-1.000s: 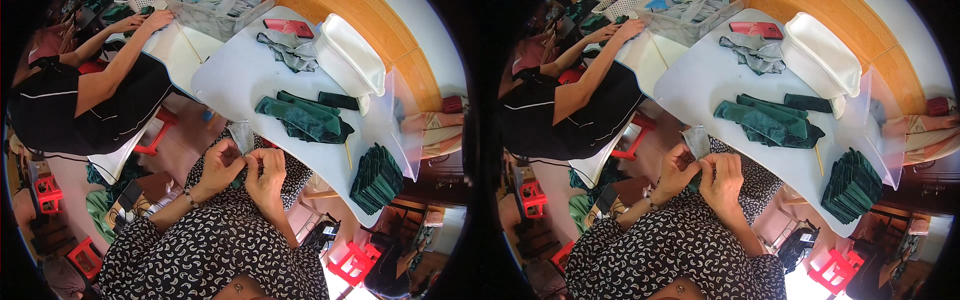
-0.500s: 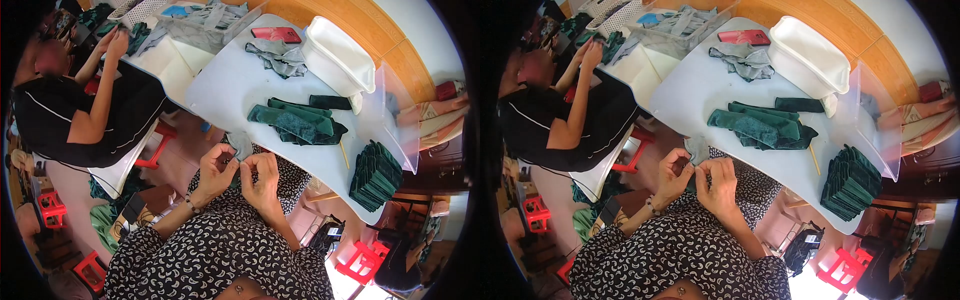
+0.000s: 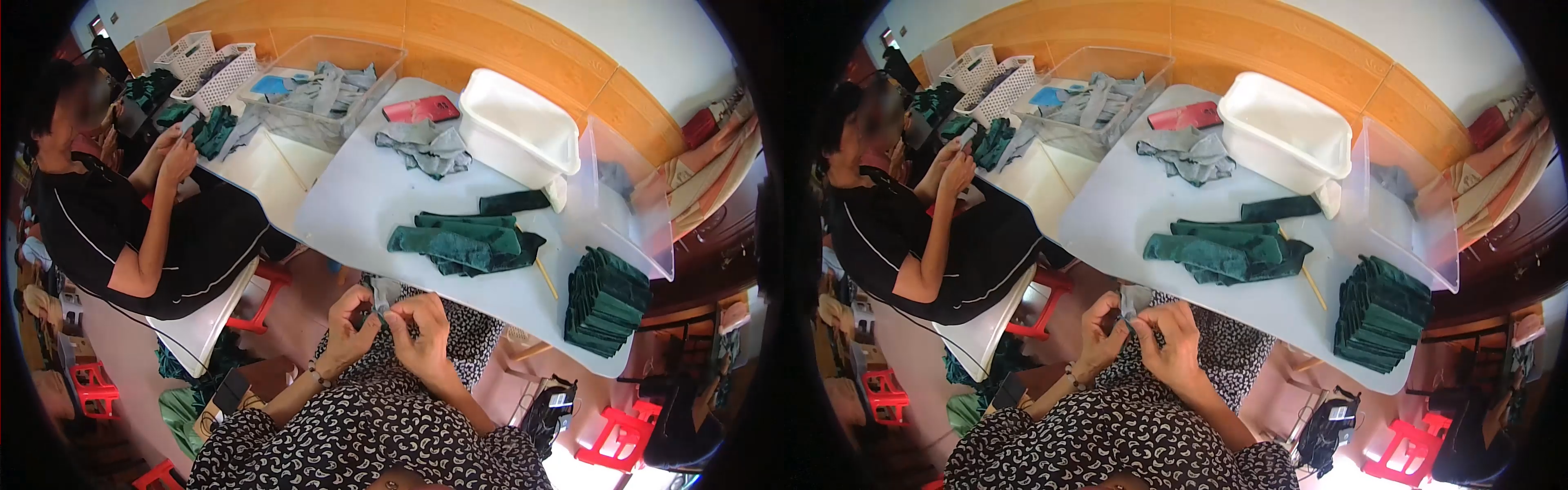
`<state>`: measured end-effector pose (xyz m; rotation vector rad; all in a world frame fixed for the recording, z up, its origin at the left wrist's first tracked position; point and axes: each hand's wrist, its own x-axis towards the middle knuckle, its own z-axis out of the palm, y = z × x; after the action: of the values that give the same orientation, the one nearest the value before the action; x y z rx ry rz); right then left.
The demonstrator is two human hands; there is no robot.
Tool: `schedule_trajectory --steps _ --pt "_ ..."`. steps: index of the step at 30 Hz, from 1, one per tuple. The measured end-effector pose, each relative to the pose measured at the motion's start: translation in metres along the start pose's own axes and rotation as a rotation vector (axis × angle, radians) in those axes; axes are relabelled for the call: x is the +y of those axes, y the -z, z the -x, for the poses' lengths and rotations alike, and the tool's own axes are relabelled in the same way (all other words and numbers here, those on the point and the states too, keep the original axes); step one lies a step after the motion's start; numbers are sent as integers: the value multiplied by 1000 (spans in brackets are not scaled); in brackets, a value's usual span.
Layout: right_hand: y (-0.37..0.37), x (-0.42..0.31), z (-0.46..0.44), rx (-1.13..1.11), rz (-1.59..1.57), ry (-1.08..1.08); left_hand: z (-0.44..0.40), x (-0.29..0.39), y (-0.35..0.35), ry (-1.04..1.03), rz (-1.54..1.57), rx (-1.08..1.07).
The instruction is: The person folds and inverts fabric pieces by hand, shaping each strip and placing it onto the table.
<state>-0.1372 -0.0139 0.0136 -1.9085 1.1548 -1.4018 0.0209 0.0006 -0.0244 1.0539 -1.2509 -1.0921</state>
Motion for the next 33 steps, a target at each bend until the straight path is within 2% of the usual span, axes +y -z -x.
schedule_trajectory --steps 2,4,6,8,9,12,14,16,17,20,25,27,31,33 --pt "1 -2 -1 5 47 75 1 1 -2 -16 11 24" --pt "-2 -4 0 50 87 164 1 10 -10 144 219 101" --pt "-3 -2 1 54 64 200 0 12 -10 142 288 125" --pt "-1 0 0 -6 -48 104 2 9 -2 246 328 -8" --pt "-1 -1 2 -15 -58 122 0 10 -2 215 310 -37" --pt "-4 -3 4 -34 -277 -281 -3 16 -4 147 294 -22" --pt "-9 0 0 -87 -273 -216 -1 13 1 149 297 27" --pt "-9 4 6 8 -27 -108 -3 21 -2 145 -22 12" --pt "-10 5 4 47 81 85 -3 18 -3 118 -41 12" --pt "-13 1 8 81 141 212 -4 18 -9 14 -113 55" --pt "-10 13 10 -47 53 188 -2 14 -6 -85 -210 107" --pt "-14 9 15 13 -415 -410 0 15 -5 -81 -226 98" --pt "-12 6 10 -21 -247 -348 0 18 -8 -1 -181 109" --pt "-13 5 8 77 -46 -110 1 20 -9 -68 -208 86"
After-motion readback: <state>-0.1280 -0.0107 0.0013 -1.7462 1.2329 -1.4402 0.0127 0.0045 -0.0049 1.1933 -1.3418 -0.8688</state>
